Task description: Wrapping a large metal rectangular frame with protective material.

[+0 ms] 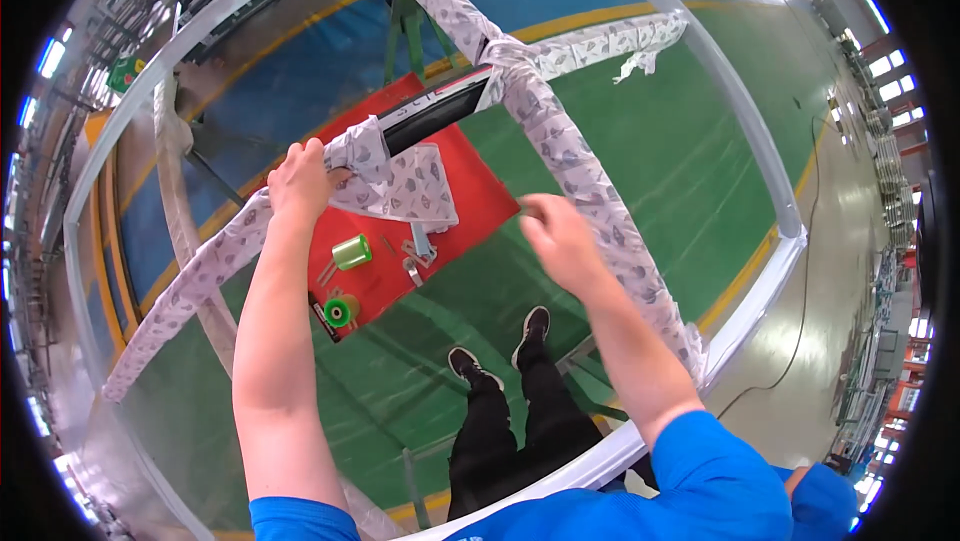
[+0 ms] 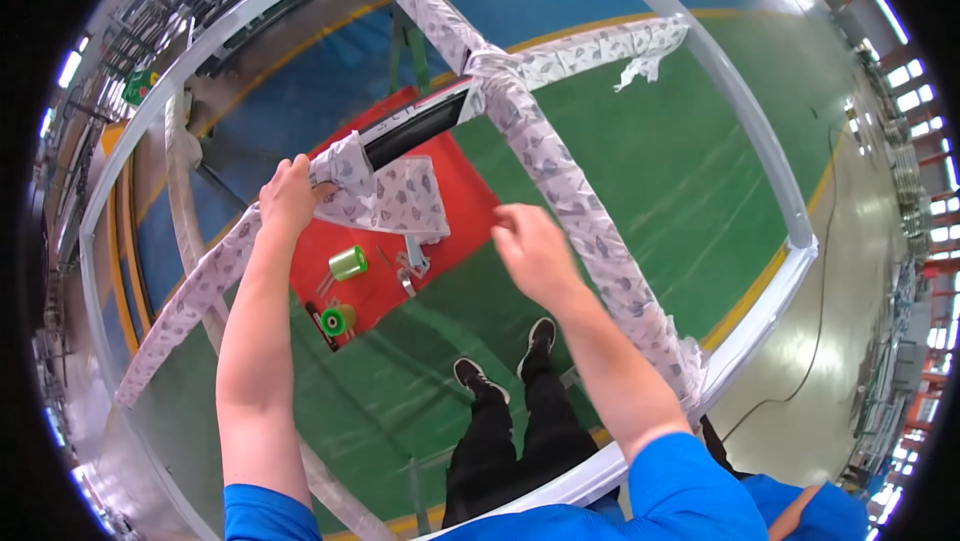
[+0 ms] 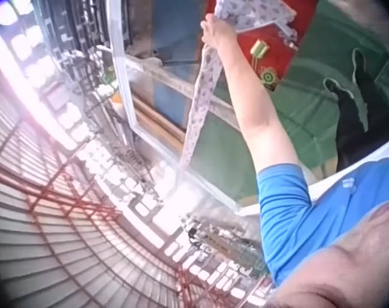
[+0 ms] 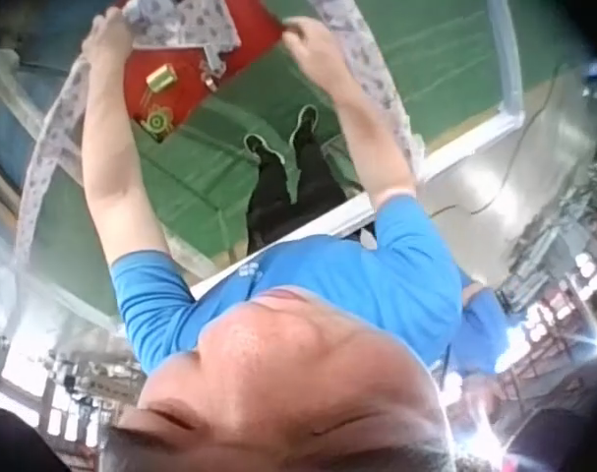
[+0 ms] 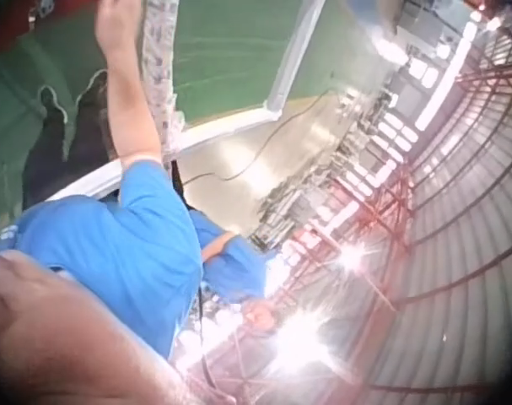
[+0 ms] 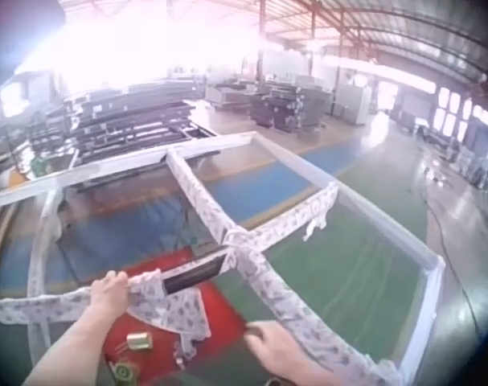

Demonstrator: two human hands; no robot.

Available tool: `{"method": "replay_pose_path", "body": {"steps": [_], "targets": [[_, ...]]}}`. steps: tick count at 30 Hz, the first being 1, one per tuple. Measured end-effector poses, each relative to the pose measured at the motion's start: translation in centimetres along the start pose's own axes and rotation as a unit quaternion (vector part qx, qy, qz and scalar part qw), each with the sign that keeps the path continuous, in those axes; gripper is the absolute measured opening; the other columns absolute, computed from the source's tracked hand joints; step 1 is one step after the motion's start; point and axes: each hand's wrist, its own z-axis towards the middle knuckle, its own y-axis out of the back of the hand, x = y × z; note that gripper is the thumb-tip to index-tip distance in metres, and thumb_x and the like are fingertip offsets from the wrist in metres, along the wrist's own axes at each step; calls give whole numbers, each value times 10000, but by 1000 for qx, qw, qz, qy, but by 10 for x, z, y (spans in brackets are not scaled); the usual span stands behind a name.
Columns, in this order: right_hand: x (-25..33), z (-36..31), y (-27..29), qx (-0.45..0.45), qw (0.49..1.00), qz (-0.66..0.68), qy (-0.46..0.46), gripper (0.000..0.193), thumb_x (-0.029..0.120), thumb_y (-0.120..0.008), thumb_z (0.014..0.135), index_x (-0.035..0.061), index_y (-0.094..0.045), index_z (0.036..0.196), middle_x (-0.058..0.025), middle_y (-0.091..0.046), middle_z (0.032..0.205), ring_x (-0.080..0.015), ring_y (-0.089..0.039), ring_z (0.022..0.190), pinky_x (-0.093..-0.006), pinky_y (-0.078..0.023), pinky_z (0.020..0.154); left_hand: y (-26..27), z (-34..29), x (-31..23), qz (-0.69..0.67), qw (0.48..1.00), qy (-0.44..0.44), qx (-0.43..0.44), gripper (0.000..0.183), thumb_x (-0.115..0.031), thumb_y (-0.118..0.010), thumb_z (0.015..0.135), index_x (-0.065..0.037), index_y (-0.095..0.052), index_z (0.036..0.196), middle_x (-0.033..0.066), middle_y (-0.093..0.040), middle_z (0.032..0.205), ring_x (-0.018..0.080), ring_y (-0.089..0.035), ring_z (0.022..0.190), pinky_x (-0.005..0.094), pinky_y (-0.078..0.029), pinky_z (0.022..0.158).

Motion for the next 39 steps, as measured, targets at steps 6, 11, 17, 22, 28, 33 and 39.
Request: {"method": "replay_pose_path", "body": {"steps": [6, 11, 17, 22, 28, 33, 39], "targets": [[-62, 112, -172, 160, 946, -67, -274, 691, 361, -682, 832, -37, -468, 1355, -279, -584, 1265, -400, -607, 1124, -408, -482, 988, 3, 1, -5, 19, 1000, 15, 0, 486, -409, -770, 788, -60, -541, 1039, 154, -607, 1071, 390, -612, 1034, 482, -496, 848], [-70, 143, -236, 157, 910, -76, -376, 1023, 474, -756, 732, -91, -280, 1439, -291, -462, 1416, -394, -518, 1274, -440, -444, 1054, 1, -1, -5, 9, 1000, 10, -18, 504, -395, -793, 763, -43, -527, 1008, 166, -609, 1040, 402, -599, 1031, 483, -484, 827], [-99, 165, -193, -4, 882, 161, -443, 906, 383, -821, 681, -85, -414, 1341, -261, -617, 1225, -372, -616, 1152, -417, -500, 985, 12, 15, 11, -59, 995, -42, 61, 461, -350, -797, 785, 11, -539, 908, 193, -609, 885, 340, -608, 856, 424, -461, 774], [-112, 212, -213, -150, 927, 108, -327, 511, 312, -734, 820, -51, -524, 1113, -228, -666, 1030, -292, -701, 844, -436, -558, 726, 13, 90, 42, -306, 900, 204, 232, 732, -694, -437, 938, -2, -635, 800, 52, -590, 645, 177, -566, 654, 352, -458, 621], [-111, 284, -296, -42, 526, 810, -257, 264, 346, -566, 958, 113, -592, 1080, -89, -667, 1101, -241, -656, 924, -402, -529, 807, -40, 142, 16, -130, 980, 1, 152, 584, -486, -662, 899, -35, -586, 1262, 158, -661, 1060, 249, -633, 977, 351, -495, 848], [-78, 288, -302, 121, 472, 871, -64, 348, 355, -615, 938, 84, -567, 1150, -106, -622, 1116, -213, -626, 963, -353, -539, 815, -54, 154, -2, -228, 955, 32, 187, 701, -244, -801, 793, -49, -477, 1382, 147, -619, 1237, 222, -576, 1144, 336, -430, 1005], [-38, 277, -264, 171, 688, 667, 232, 355, 286, -634, 944, 55, -550, 1200, -100, -606, 1135, -187, -611, 993, -318, -548, 835, 1, 137, 2, -295, 924, 40, 238, 582, -222, -808, 763, -5, -540, 1232, 100, -664, 1074, 193, -625, 992, 324, -485, 906]]}}
